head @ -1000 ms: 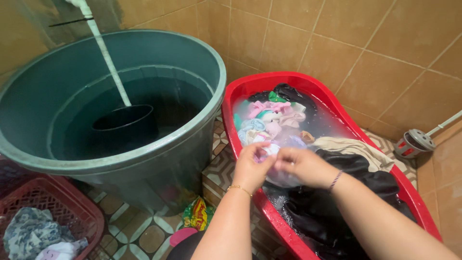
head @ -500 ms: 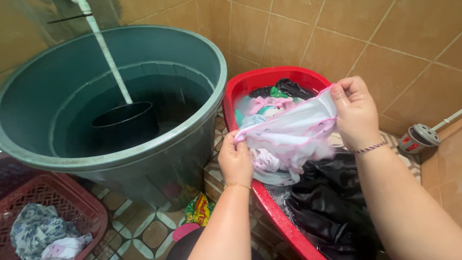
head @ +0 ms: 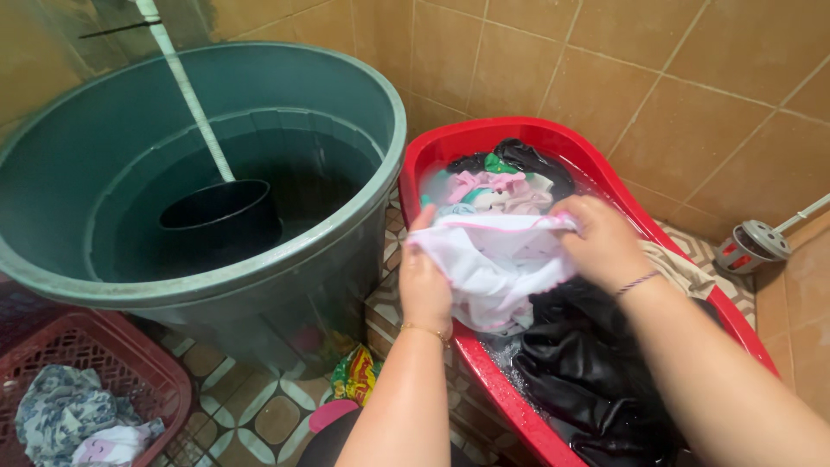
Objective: The person washes clothes by hand in a red basin filled with soapy water. They repeatedly submerge, agitate, and wring out various garments, then place them into a nearby red basket. A green bucket with running water is visible nearby.
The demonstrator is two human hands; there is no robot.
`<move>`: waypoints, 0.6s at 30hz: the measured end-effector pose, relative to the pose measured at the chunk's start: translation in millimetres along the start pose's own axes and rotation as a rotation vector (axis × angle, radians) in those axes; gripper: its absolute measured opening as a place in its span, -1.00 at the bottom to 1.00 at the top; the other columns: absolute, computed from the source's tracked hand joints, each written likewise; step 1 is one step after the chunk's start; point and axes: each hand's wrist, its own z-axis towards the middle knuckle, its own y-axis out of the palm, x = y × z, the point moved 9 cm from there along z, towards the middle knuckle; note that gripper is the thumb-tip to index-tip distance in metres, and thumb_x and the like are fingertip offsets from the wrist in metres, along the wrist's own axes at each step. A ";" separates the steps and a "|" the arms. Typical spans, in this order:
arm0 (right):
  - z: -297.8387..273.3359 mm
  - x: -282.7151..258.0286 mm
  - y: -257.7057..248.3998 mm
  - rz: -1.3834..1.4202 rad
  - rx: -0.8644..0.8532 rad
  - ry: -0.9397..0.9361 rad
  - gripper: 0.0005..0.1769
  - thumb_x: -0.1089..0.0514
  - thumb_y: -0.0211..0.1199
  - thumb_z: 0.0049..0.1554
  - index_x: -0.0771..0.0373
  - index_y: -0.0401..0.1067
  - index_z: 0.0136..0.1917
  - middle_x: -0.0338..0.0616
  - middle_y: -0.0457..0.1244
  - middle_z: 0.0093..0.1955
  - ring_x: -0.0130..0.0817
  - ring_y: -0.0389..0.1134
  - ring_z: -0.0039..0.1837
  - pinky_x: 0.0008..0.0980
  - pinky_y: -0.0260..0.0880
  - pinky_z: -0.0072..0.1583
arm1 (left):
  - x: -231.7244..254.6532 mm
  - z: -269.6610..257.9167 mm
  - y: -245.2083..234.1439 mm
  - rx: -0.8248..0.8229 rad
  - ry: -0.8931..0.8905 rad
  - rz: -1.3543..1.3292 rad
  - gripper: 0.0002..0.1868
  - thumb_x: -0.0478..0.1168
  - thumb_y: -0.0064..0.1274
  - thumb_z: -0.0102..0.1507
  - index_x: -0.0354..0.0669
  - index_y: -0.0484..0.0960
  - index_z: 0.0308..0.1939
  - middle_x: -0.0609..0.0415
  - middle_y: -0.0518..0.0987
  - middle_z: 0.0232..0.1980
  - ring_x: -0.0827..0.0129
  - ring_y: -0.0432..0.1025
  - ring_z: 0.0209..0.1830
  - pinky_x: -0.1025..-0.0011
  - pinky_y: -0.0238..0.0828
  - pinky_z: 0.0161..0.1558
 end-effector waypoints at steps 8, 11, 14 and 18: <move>-29.3 39.1 184.3 -0.264 -0.540 0.087 -0.37 -0.04 0.10 0.29 -0.03 0.07 0.57 0.15 0.23 0.35 0.09 0.25 0.36 -0.04 0.25 0.35 | -50.1 -36.0 25.4 -0.513 -0.110 1.498 -0.44 -0.10 -0.05 0.23 0.19 0.44 0.36 0.17 0.37 0.40 0.27 0.11 0.52 -0.48 -0.63 0.43; -17.5 57.3 217.8 -0.481 -0.770 0.056 0.14 0.17 0.35 -0.08 0.14 -0.14 0.65 0.08 0.22 0.40 -0.01 0.25 0.42 -0.10 0.32 0.33 | -55.6 -39.7 25.4 -0.525 -0.142 1.464 -0.47 -0.10 0.02 0.20 0.21 0.52 0.29 0.18 0.42 0.34 0.24 0.08 0.51 -0.41 -0.58 0.46; -6.7 66.1 236.3 -0.602 -0.887 0.093 -0.40 0.06 0.12 0.12 -0.13 0.38 0.44 -0.06 0.30 0.40 -0.06 0.33 0.41 -0.08 0.33 0.37 | -40.3 -34.3 21.4 -0.401 -0.091 1.382 -0.53 -0.13 0.10 0.14 0.14 0.62 0.16 0.14 0.44 0.33 0.19 0.14 0.49 -0.22 -0.25 0.50; 19.1 63.8 220.5 -0.389 -0.466 0.313 -0.45 -0.02 0.14 0.17 0.11 0.36 0.41 0.06 0.30 0.35 0.03 0.35 0.34 -0.03 0.36 0.33 | -24.0 -35.3 -3.5 -0.221 -0.176 1.337 -0.51 -0.13 0.19 0.08 0.15 0.66 0.13 0.09 0.27 0.47 0.07 0.05 0.52 0.03 0.14 0.40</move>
